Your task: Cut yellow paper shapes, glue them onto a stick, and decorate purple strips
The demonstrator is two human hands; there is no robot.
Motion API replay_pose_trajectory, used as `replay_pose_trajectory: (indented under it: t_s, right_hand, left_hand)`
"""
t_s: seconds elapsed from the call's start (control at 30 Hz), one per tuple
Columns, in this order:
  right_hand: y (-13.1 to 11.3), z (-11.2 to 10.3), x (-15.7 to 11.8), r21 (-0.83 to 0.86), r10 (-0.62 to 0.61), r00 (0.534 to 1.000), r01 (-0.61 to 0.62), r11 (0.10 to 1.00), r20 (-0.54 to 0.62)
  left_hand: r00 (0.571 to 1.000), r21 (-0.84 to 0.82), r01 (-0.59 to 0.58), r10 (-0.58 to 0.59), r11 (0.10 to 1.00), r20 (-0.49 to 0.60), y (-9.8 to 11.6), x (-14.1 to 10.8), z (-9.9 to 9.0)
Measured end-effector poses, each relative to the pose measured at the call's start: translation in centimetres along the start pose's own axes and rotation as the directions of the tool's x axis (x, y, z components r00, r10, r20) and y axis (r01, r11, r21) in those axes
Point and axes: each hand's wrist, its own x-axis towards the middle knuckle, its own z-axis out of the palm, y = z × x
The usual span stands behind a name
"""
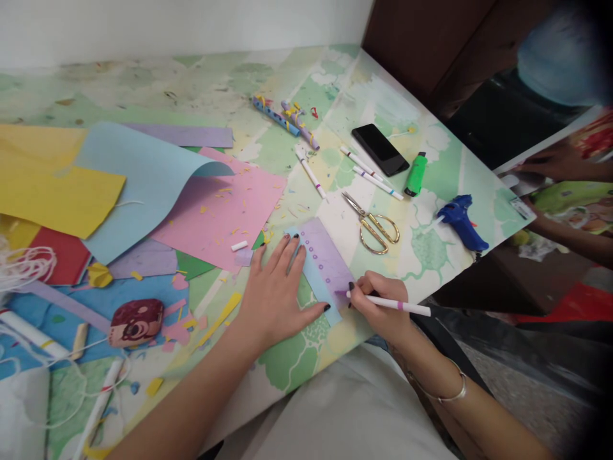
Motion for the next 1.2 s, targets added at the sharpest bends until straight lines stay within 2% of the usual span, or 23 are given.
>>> replay_pose_trajectory:
  t_s: [0.37,0.63,1.0,1.2]
  right_hand:
    - [0.12,-0.12,0.18,-0.005,-0.080,0.995,0.081,0.997,0.059]
    - [0.37,0.01,0.01,0.099,0.062,0.998,-0.065,0.993,0.033]
    - [0.25,-0.10,0.12,0.005,-0.029,0.997,0.029,1.000,0.075]
    - [0.14,-0.04,0.26,0.103,0.075,0.997,-0.077,0.992,0.024]
  left_hand:
    - [1.000,0.000,0.007,-0.007,1.000,0.012,0.04,0.03,-0.10]
    - [1.000,0.007,0.002,-0.002,1.000,0.016,0.08,0.03,-0.13]
    - [1.000,0.004,0.008,-0.008,1.000,0.013,0.09,-0.02,-0.09]
    - [1.000,0.010,0.010,-0.010,1.000,0.020,0.12,-0.02,-0.06]
